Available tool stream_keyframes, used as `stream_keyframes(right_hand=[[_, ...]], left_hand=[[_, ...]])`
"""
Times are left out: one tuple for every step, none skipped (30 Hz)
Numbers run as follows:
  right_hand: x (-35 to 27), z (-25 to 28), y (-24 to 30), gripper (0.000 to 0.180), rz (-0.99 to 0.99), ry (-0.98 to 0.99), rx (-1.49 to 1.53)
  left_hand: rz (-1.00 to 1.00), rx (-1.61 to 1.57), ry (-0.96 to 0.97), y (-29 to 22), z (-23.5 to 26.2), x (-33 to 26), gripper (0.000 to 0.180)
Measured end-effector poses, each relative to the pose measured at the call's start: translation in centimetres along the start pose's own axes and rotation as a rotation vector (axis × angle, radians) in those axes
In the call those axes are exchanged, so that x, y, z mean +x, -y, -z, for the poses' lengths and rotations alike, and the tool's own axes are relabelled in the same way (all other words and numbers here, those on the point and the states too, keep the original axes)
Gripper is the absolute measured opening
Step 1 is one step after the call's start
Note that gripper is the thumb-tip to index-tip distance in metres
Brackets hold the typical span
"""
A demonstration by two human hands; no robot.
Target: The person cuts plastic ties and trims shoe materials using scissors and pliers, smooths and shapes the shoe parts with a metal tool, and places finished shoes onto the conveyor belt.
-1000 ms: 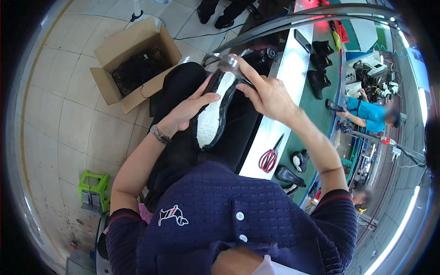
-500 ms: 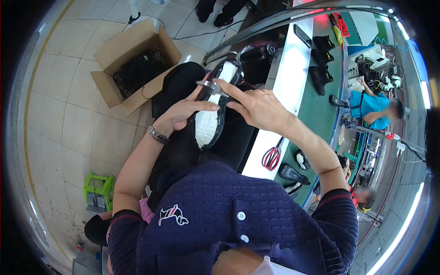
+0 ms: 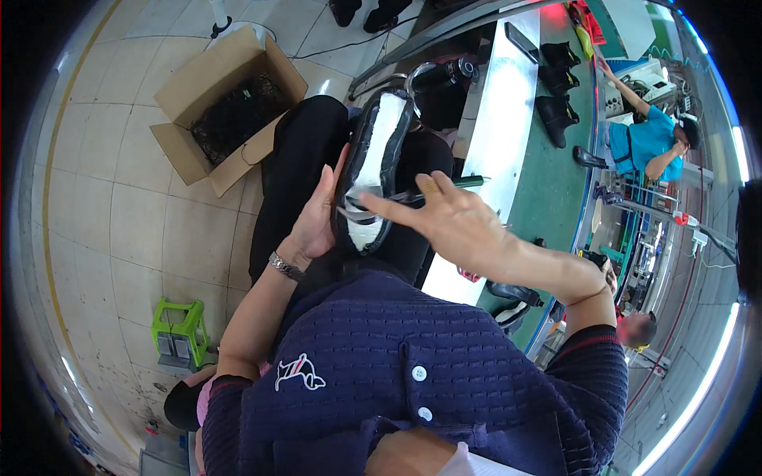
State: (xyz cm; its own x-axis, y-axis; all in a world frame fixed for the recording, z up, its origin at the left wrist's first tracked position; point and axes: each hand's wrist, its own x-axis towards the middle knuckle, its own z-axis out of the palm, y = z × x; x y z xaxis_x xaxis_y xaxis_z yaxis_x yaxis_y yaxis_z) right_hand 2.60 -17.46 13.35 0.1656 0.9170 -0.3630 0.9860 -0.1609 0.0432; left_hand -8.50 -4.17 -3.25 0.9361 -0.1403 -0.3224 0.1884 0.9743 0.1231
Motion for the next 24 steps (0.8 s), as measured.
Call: stream_keyframes(right_hand=[[0.2,0.2,0.6,0.078,-0.001,0.0,0.006],[0.4,0.4,1.1,0.083,-0.022,0.073,-0.004],[0.5,0.5,1.3,0.089,-0.05,0.145,-0.016],[0.2,-0.8,0.5,0.087,-0.047,0.107,0.006],[0.1,-1.4,-0.1,0.087,-0.055,0.105,0.009],[0.0,-1.8,-0.6,0.085,-0.046,0.082,0.072],[-0.1,-2.1,-0.8,0.082,-0.037,0.059,0.134],[-0.1,-2.2,-0.9,0.074,-0.04,0.041,0.136],[0.0,-2.0,-1.0,0.074,-0.041,0.041,0.135],[0.1,-1.5,-1.1,0.07,-0.046,0.099,0.155],[0.3,-0.8,-1.2,0.067,-0.049,0.157,0.173],[0.4,0.4,-1.5,0.067,-0.046,0.157,0.167],[0.7,1.8,-1.6,0.065,-0.049,0.245,0.226],[1.0,2.8,-1.6,0.065,-0.052,0.333,0.284],[1.3,3.2,-1.4,0.065,-0.042,0.331,0.278],[1.6,3.5,-1.1,0.064,-0.049,0.135,0.308],[2.0,3.7,-0.8,0.064,-0.055,-0.061,0.337],[2.3,1.9,-1.0,0.064,-0.037,-0.187,0.342],[2.7,0.4,-1.3,0.064,-0.045,-0.189,0.336],[3.0,-0.7,-1.6,0.064,-0.067,-0.052,0.298],[3.8,-0.6,-1.6,0.064,-0.077,0.086,0.261],[3.6,0.9,-1.5,0.065,-0.078,0.199,0.15],[3.6,0.9,-1.4,0.065,-0.072,0.199,0.145],[3.3,0.9,-1.0,0.065,-0.058,0.047,0.243]], left_hand=[[-0.004,-0.002,-0.011,0.2,0.0,-0.1,0.062],[-0.007,-0.016,0.003,0.2,0.2,-0.3,0.06],[0.001,-0.012,0.003,0.1,0.1,-0.3,0.06],[-0.013,0.08,0.011,-0.1,-0.2,-0.3,0.06],[-0.027,0.172,0.021,-0.2,-0.5,-0.3,0.061],[-0.024,0.174,0.02,-0.3,-0.7,-0.3,0.061],[-0.059,0.216,0.006,-0.3,-1.0,-0.2,0.062],[-0.095,0.257,-0.007,-0.3,-1.1,-0.2,0.063],[-0.095,0.258,-0.006,-0.1,-1.0,-0.1,0.063],[-0.132,0.296,-0.03,0.1,-0.8,0.0,0.062],[-0.171,0.333,-0.054,0.2,-0.6,0.1,0.062],[-0.177,0.329,-0.052,0.3,-0.9,0.2,0.062],[-0.182,0.393,-0.083,0.2,-1.1,0.0,0.064],[-0.188,0.456,-0.116,0.1,-1.2,-0.1,0.066],[-0.198,0.454,-0.12,0.1,-1.0,-0.3,0.066],[-0.17,0.422,-0.115,0.2,-0.6,-0.4,0.068],[-0.141,0.39,-0.111,0.2,-0.4,-0.5,0.071],[-0.079,0.409,-0.152,-0.2,-1.2,-0.4,0.076],[-0.076,0.411,-0.143,-0.4,-1.1,-0.3,0.076],[-0.055,0.398,-0.101,-0.6,-0.8,-0.4,0.078],[-0.041,0.382,-0.067,-0.7,-0.4,-0.3,0.08],[-0.061,0.36,-0.033,-0.8,-0.3,-0.2,0.085],[-0.069,0.358,-0.033,-1.1,-0.1,0.1,0.085],[-0.009,0.339,-0.056,-1.4,-0.1,0.0,0.087]])
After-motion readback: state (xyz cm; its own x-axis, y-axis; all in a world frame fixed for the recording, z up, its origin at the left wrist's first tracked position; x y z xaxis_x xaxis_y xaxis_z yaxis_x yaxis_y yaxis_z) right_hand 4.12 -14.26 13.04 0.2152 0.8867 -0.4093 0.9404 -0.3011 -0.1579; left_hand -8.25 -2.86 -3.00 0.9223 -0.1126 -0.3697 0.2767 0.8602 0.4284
